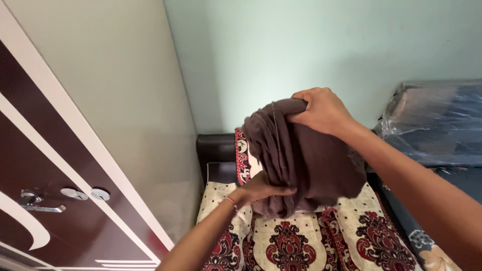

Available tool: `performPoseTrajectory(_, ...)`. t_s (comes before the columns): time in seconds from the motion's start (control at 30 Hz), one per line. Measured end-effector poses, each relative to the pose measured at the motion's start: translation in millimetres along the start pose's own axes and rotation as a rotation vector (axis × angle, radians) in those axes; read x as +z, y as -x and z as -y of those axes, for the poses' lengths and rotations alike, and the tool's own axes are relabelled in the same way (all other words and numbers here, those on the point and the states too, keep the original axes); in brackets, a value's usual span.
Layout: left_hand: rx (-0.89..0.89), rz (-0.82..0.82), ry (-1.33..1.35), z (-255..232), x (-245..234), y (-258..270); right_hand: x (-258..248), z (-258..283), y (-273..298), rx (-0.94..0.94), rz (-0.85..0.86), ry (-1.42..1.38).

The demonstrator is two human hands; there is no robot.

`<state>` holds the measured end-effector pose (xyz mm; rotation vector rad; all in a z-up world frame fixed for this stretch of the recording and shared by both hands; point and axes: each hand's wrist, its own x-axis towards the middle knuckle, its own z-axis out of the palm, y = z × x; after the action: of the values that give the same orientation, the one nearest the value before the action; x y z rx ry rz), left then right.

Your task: The person folds green and brown clothing items on a chair, places them on a shelf inside a wardrobe, and سپس wipes the surface of a furniture piece with a cloth.

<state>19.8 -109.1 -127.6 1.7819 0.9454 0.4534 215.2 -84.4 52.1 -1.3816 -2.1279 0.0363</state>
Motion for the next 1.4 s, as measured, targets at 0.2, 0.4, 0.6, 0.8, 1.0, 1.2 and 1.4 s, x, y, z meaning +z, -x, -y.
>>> performPoseTrajectory(0.2,-0.279,0.061,0.915,24,-24,-28,-2,2,8,-0.241,-0.217,0.249)
performPoseTrajectory(0.4,-0.164,-0.036,1.107,55,-74,-27,51,8,75,-0.902,-0.142,0.205)
performPoseTrajectory(0.6,-0.115,-0.081,1.184,64,-84,-5,77,-9,103,-0.380,0.385,-0.043)
performPoseTrajectory(0.8,-0.011,-0.198,1.282,56,-90,4,92,-39,80,-0.170,0.383,-0.305)
performPoseTrajectory(1.0,0.072,-0.265,1.302,38,-111,10,103,-50,60,0.137,0.663,-0.592)
performPoseTrajectory(1.2,0.058,-0.314,1.317,44,-114,28,82,-57,44,0.386,0.663,-0.753)
performPoseTrajectory(1.4,-0.017,-0.320,1.261,49,-109,32,86,-45,42,0.548,0.464,-1.086)
